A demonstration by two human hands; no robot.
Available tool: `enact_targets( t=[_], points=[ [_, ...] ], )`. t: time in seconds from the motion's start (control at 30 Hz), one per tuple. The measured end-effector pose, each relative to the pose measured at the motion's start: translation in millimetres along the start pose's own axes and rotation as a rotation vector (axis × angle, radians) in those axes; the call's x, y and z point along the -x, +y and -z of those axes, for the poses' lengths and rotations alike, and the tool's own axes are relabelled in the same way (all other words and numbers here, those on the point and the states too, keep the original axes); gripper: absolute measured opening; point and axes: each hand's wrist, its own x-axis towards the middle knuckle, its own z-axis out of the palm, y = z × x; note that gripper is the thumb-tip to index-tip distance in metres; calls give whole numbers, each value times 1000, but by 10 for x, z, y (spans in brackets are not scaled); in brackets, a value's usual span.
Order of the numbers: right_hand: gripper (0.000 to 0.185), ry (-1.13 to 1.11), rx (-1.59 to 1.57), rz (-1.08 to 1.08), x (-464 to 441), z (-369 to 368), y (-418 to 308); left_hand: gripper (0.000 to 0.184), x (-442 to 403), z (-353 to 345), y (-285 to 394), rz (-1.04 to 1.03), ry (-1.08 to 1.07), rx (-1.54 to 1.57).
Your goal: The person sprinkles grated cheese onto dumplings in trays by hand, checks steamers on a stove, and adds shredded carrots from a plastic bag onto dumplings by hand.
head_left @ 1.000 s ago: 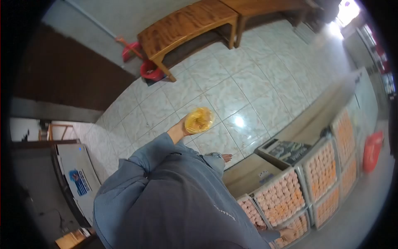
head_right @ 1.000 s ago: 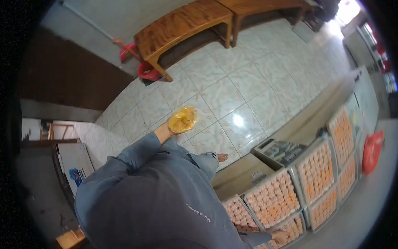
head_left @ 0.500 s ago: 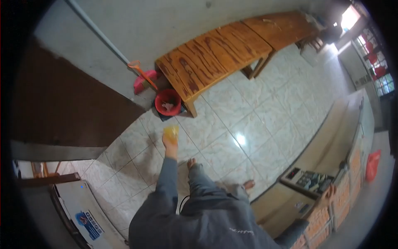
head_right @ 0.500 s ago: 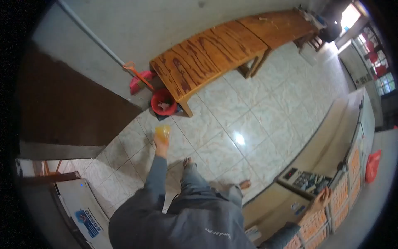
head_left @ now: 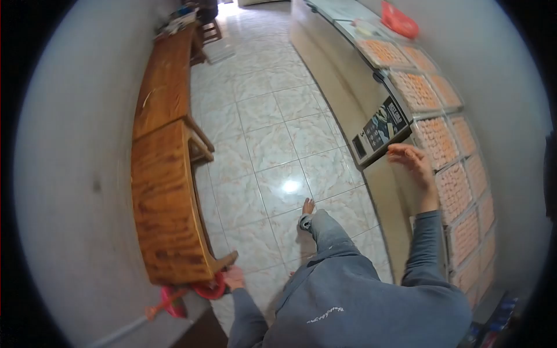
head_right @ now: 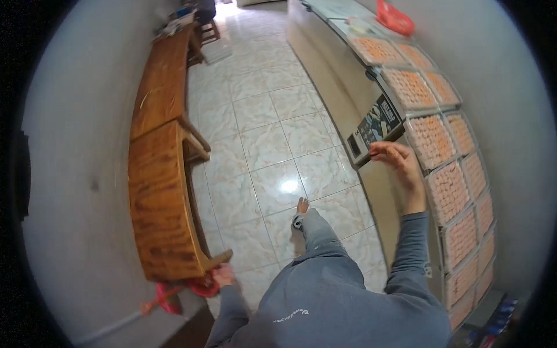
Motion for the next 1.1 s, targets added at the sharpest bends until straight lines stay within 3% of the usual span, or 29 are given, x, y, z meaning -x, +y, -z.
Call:
enact_targets(
  t=[0.03, 0.07, 0.1, 0.13, 0.17, 0.2, 0.27, 0.33, 0.37, 0.43, 0.5, 0.57, 0.7, 0.77, 0.83, 0.9, 0.97, 1.03, 1.1],
  points=[
    [35, 97, -349, 57, -8, 99, 558, 31, -421, 26, -116, -323, 217, -454],
    [35, 204, -359, 11, -85, 335, 1256, 37, -743, -182, -283, -398, 397, -522],
    [35, 307, -100, -165, -94, 649, 2107, 45, -1073, -427, -478, -457, 594, -593],
    [35, 182, 786, -486, -67, 1040, 2943, 53, -1408, -722, -714, -494, 794, -655],
    [36, -63, 1278, -710, 93, 1314, 3650, 54, -1707, -1057, -807, -451, 777, -729],
    [37, -184, 1391, -856, 258, 1433, 3973, 55, -1989, -1289, -817, -410, 758, -805],
    [36, -17, 1234, -882, 350, 1404, 4056, 58, -2791, -1658, -719, -328, 768, -931],
    [34, 213, 982, -855, 631, 954, 3969, 60, -3058, -1952, -502, -378, 716, -1128],
    [38, 124, 993, -870, -188, 1026, 3996, 60, -3557, -2313, -458, -337, 735, -1166],
    [44, -51, 899, -886, -1221, 1046, 3973, 60, -4149, -2684, -306, -123, 1041, -1337],
    [43, -157, 978, -758, -2463, 1028, 3908, 60, -4788, -3089, -274, -73, 1068, -1431],
    [42, 70, 892, -438, -3480, 967, 3769, 59, -5516, -3383, -232, -11, 1003, -1584],
    [49, 77, 723, -554, -5259, 920, 3330, 53, -7185, -3917, 257, 189, 950, -1721],
    [48, 38, 713, -619, -5877, 937, 2980, 58, -8393, -4194, 426, 191, 791, -1809],
    [49, 14, 713, -688, -6287, 1120, 2589, 56, -9485, -4887, 13, 126, 572, -1942],
    [52, 22, 553, -405, -6555, 1308, 2248, 53, -10833, -5500, -385, 150, 238, -2166],
    [52, 8, 294, -432, -6812, 1704, 1544, 49, -11663, -6500, -1620, 170, -95, -2223],
    [46, 111, 196, -308, -7076, 2277, 907, 47, -12433, -7252, -2768, 187, -415, -2270],
    [41, 274, 433, -188, -7387, 2972, 344, 44, -13185, -7678, -3797, 160, -770, -2277]
  ],
)
